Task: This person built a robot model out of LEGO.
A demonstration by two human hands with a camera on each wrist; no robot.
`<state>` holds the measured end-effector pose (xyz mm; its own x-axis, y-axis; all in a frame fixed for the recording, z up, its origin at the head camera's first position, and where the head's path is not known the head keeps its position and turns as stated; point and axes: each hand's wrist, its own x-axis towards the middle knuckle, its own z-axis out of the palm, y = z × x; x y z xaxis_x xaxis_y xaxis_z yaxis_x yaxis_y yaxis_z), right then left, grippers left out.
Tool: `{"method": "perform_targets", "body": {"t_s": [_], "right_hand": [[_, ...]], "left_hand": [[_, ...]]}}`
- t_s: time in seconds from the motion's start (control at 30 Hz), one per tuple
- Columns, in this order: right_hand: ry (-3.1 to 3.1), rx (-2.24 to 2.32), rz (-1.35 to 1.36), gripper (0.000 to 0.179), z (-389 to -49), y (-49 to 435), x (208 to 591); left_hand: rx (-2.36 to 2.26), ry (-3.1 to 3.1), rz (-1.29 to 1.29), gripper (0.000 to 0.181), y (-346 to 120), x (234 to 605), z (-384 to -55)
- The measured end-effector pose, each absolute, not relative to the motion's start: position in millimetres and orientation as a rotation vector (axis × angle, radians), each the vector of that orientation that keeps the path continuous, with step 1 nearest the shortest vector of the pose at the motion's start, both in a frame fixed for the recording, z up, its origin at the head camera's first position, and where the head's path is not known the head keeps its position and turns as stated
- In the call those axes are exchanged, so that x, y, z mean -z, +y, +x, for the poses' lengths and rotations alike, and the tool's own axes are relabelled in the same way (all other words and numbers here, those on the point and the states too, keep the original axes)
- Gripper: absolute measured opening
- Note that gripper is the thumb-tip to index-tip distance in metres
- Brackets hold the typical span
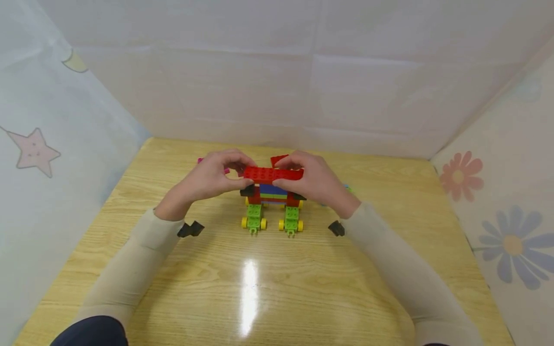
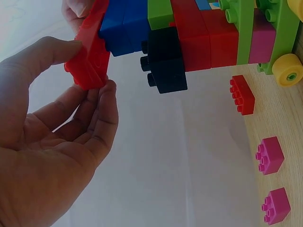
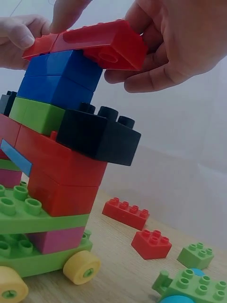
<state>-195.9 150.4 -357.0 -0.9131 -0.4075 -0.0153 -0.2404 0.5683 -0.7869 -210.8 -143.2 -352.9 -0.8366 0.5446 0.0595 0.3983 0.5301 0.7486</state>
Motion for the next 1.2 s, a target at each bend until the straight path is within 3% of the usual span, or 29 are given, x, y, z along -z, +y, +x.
{"method": "perform_targets", "body": {"t_s": [1.2], "right_hand": [[2.655,1.222,-0.619,0.036,-199.4,138.5,363.3]], "left_hand": [[-1.125,2.594,0.861,0.028,-145.4,352.1,-212.9]]}}
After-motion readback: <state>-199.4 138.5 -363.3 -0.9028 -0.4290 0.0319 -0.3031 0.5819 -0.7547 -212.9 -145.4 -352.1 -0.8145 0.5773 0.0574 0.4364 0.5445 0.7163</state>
